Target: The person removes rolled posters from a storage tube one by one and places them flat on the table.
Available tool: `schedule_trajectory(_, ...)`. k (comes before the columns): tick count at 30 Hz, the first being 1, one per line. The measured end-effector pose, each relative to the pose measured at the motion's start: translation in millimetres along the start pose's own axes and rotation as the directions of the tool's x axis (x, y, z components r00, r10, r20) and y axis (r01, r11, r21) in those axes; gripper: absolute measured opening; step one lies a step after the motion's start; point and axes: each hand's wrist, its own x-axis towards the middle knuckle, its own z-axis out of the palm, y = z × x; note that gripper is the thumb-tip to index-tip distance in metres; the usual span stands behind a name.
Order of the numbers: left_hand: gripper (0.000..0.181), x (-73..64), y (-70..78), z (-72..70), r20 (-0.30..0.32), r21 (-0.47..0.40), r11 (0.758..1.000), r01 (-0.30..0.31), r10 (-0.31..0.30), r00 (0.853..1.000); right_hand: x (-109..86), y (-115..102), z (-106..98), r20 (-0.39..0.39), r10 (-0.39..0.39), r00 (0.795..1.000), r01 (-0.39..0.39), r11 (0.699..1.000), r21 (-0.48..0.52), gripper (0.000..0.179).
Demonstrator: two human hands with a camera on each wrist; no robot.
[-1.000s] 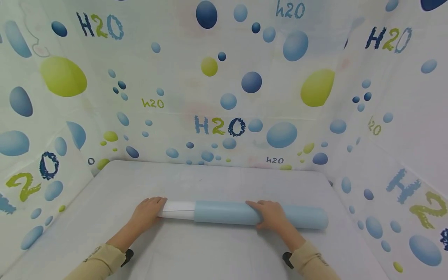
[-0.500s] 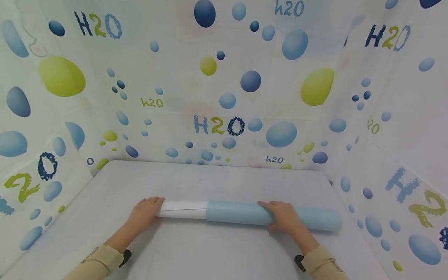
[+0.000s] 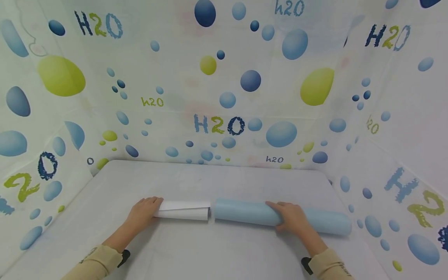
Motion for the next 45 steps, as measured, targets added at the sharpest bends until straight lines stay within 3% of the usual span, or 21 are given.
schedule_trajectory(23,0.054,-5.3,0.2,5.3,-0.013,-0.008,1.0,0.004,-0.004,1.0,8.6,12,5,-0.015,0.062,0.998,-0.062,0.998,-0.002,0.084)
schedule_trajectory(36,0.053,-5.0,4.7,10.5,-0.027,0.004,1.0,0.001,-0.001,1.0,12.2,20,-2,-0.036,0.177,0.983,-0.179,0.982,-0.066,0.082)
schedule_trajectory(45,0.053,-9.4,6.1,6.3,-0.012,-0.002,1.0,0.021,-0.021,1.0,21.7,34,5,-0.059,0.229,0.972,-0.234,0.967,-0.095,0.084)
